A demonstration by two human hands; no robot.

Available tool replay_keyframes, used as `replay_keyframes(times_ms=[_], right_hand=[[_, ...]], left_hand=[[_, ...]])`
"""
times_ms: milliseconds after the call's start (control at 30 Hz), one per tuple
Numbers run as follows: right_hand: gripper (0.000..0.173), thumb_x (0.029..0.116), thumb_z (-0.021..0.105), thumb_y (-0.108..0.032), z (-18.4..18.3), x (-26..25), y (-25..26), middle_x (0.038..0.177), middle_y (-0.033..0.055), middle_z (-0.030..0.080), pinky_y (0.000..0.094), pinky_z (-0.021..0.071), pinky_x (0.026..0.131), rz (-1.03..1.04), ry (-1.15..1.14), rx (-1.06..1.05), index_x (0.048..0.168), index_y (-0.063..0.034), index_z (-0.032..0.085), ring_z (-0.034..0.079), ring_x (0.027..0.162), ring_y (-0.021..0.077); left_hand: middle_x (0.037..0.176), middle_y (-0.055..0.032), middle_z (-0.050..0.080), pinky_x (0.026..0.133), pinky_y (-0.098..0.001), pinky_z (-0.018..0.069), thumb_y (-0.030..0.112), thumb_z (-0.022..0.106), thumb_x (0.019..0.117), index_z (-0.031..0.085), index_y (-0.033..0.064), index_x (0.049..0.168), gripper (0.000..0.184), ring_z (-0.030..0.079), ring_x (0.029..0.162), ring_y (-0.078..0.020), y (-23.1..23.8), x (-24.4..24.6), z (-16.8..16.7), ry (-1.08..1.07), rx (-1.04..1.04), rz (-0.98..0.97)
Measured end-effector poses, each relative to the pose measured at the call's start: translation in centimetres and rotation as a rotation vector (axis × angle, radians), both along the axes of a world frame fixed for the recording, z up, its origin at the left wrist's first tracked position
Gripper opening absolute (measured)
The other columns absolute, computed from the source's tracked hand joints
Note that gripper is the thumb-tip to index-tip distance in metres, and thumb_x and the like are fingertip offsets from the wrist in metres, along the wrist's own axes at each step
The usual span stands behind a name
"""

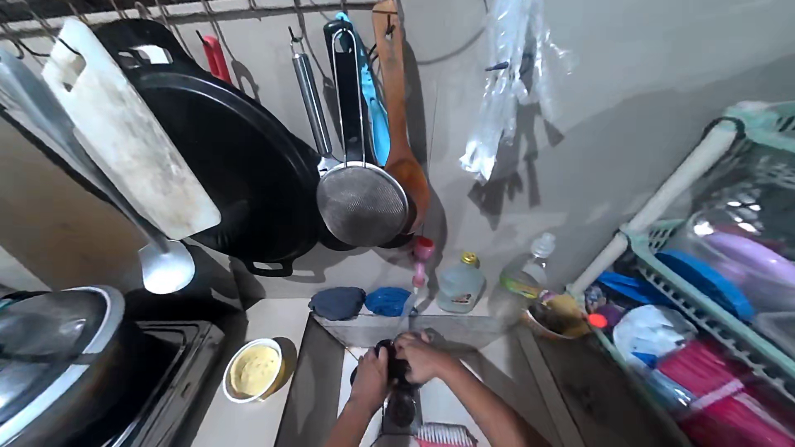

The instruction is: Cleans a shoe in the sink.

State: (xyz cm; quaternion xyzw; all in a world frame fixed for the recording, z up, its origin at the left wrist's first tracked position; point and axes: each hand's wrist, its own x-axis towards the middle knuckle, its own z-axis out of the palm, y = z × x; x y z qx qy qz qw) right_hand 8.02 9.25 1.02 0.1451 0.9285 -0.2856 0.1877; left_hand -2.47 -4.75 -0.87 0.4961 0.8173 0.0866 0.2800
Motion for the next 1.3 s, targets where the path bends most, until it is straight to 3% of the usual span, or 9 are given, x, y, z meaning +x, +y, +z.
replay_keyframes(times_ms=[100,300,433,567,733,867,1000,1100,1300], right_hand=[[0.047,0.0918,0.075,-0.021,-1.9,1.4,0.1,0.155,0.0129,0.05,0.0739,0.0054,0.119,0.03,0.113,0.111,0.136,-0.0084,0.066,0.034,0.151,0.0359],[0.02,0.0896,0.073,-0.003,-3.6,1.6,-0.8,0.118,0.0187,0.073,0.0645,0.0311,0.116,-0.232,0.622,0.126,0.108,0.0,0.078,0.06,0.125,0.0407],[0.017,0.0886,0.071,0.001,-4.1,1.6,-1.9,0.109,0.0231,0.072,0.0669,0.0289,0.117,-0.162,0.667,0.102,0.104,0.002,0.078,0.063,0.117,0.0449],[0.026,0.0835,0.079,-0.005,-6.5,2.9,-4.1,0.117,0.0307,0.065,0.0578,0.0411,0.112,-0.203,0.667,-0.062,0.104,0.0083,0.071,0.06,0.119,0.0472],[0.056,0.0897,0.076,-0.018,-11.7,4.0,-3.7,0.141,0.0346,0.051,0.0554,0.0432,0.111,-0.754,0.519,-0.137,0.134,0.0111,0.055,0.05,0.133,0.0481],[0.078,0.0952,0.071,-0.021,-15.6,3.7,-4.7,0.162,0.0226,0.036,0.0554,0.035,0.119,-0.568,-0.079,0.073,0.161,-0.0111,0.032,0.039,0.147,0.0416],[0.059,0.1056,0.051,-0.009,-15.3,2.3,-6.1,0.137,0.0278,0.057,0.0498,0.0546,0.093,-0.829,-0.097,-0.404,0.159,-0.0033,0.026,0.067,0.108,0.0354],[0.045,0.11,0.041,-0.016,-14.1,2.5,-7.4,0.118,0.0233,0.057,0.0426,0.0524,0.071,-1.071,-0.059,-0.906,0.154,-0.0077,0.033,0.06,0.081,0.0274],[0.042,0.1088,0.043,-0.017,-13.6,3.1,-9.0,0.101,0.0173,0.059,0.0368,0.0503,0.063,-0.973,-0.116,-0.833,0.149,-0.0053,0.04,0.057,0.068,0.0201]], left_hand=[[0.145,-0.0323,0.048,0.115,-0.0574,0.0371,0.025,0.075,0.0925,0.047,-0.0022,0.144,0.065,0.047,0.136,-0.0474,0.3,-1.5,0.7,0.033,0.032,-0.104],[0.155,-0.0343,0.038,0.119,-0.0724,0.0141,0.029,0.083,0.0833,0.052,0.0005,0.146,0.075,0.031,0.146,-0.0536,-1.7,-3.0,1.9,0.036,0.474,0.024],[0.157,-0.0357,0.029,0.116,-0.0579,0.0341,0.019,0.08,0.0854,0.013,-0.0055,0.16,0.103,0.036,0.144,-0.0475,-3.0,-2.5,-1.7,-0.553,0.798,0.781],[0.096,-0.0169,0.069,0.075,-0.0394,0.0578,0.014,0.058,0.1042,0.061,-0.0059,0.12,0.026,0.068,0.081,-0.0208,-5.6,-2.6,-5.2,-1.098,0.656,1.103],[0.095,-0.0161,0.07,0.082,-0.0368,0.0545,0.008,0.066,0.0991,0.069,-0.0083,0.107,0.018,0.064,0.083,-0.0166,-10.0,-2.8,-5.5,-0.816,0.598,1.1],[0.093,-0.0164,0.072,0.084,-0.042,0.0551,0.009,0.072,0.0948,0.072,-0.0057,0.102,0.017,0.067,0.084,-0.0205,-11.5,-3.5,-4.8,-0.654,0.544,1.035],[0.095,-0.017,0.072,0.088,-0.0461,0.054,0.013,0.075,0.093,0.073,-0.0037,0.101,0.018,0.068,0.088,-0.0241,-12.2,-4.6,-4.3,-0.598,0.463,0.988],[0.091,-0.0156,0.072,0.085,-0.0452,0.0545,0.014,0.075,0.0928,0.074,-0.0026,0.098,0.018,0.068,0.085,-0.0228,-12.3,-4.4,-4.2,-0.591,0.435,0.935],[0.097,-0.0173,0.073,0.091,-0.0516,0.0524,0.025,0.076,0.0934,0.074,0.0012,0.105,0.027,0.069,0.094,-0.0299,-11.6,-3.8,-1.8,-0.398,0.244,0.826]])
